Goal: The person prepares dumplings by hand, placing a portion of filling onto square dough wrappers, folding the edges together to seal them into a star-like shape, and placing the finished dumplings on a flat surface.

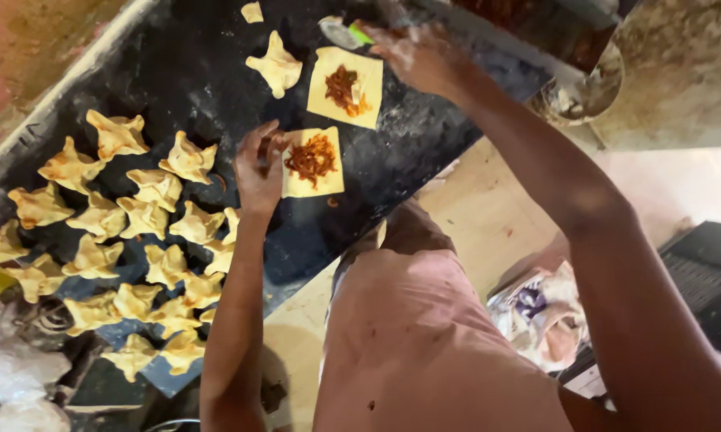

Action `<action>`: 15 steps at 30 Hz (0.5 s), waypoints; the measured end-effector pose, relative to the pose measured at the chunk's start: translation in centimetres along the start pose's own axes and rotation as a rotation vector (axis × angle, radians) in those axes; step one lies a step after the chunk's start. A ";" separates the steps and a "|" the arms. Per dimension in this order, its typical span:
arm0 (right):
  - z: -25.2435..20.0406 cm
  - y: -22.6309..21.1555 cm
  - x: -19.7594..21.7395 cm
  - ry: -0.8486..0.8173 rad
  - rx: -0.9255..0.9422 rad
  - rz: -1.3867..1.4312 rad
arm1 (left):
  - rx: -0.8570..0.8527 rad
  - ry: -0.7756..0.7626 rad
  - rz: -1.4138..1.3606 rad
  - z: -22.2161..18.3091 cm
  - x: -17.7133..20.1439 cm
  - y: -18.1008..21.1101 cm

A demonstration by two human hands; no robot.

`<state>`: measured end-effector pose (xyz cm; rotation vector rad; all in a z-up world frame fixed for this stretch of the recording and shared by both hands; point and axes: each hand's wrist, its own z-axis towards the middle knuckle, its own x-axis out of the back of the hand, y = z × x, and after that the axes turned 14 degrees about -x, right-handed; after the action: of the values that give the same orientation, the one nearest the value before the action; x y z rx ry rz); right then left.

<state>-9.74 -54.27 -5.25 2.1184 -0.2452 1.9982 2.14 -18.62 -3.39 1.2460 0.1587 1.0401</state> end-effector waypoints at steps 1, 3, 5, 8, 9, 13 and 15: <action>1.4 0.1 -0.6 0.001 0.016 -0.003 | 0.034 0.028 -0.024 -0.2 -0.2 0.4; 3.3 -0.1 -2.2 0.779 0.199 -0.326 | 0.006 0.041 0.023 -0.7 -0.5 1.0; 4.3 0.1 -3.7 0.775 0.232 -0.333 | -0.030 0.047 0.074 -0.8 -0.7 1.5; 5.4 0.6 -4.9 0.641 0.255 -0.252 | 0.059 0.093 0.080 -1.2 -1.6 2.2; 5.5 0.5 -5.1 0.513 0.242 -0.162 | 0.068 0.094 0.099 -1.4 -1.9 2.4; 5.5 1.4 -4.4 0.592 0.225 -0.040 | 0.050 0.100 0.081 -1.2 -3.7 2.8; 5.0 2.6 -3.5 0.370 0.295 0.057 | 0.072 0.110 0.112 -0.7 -4.8 2.9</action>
<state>-5.88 -58.22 -8.87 1.8546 0.0566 2.5430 -2.58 -21.72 -3.22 1.2748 0.2144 1.2097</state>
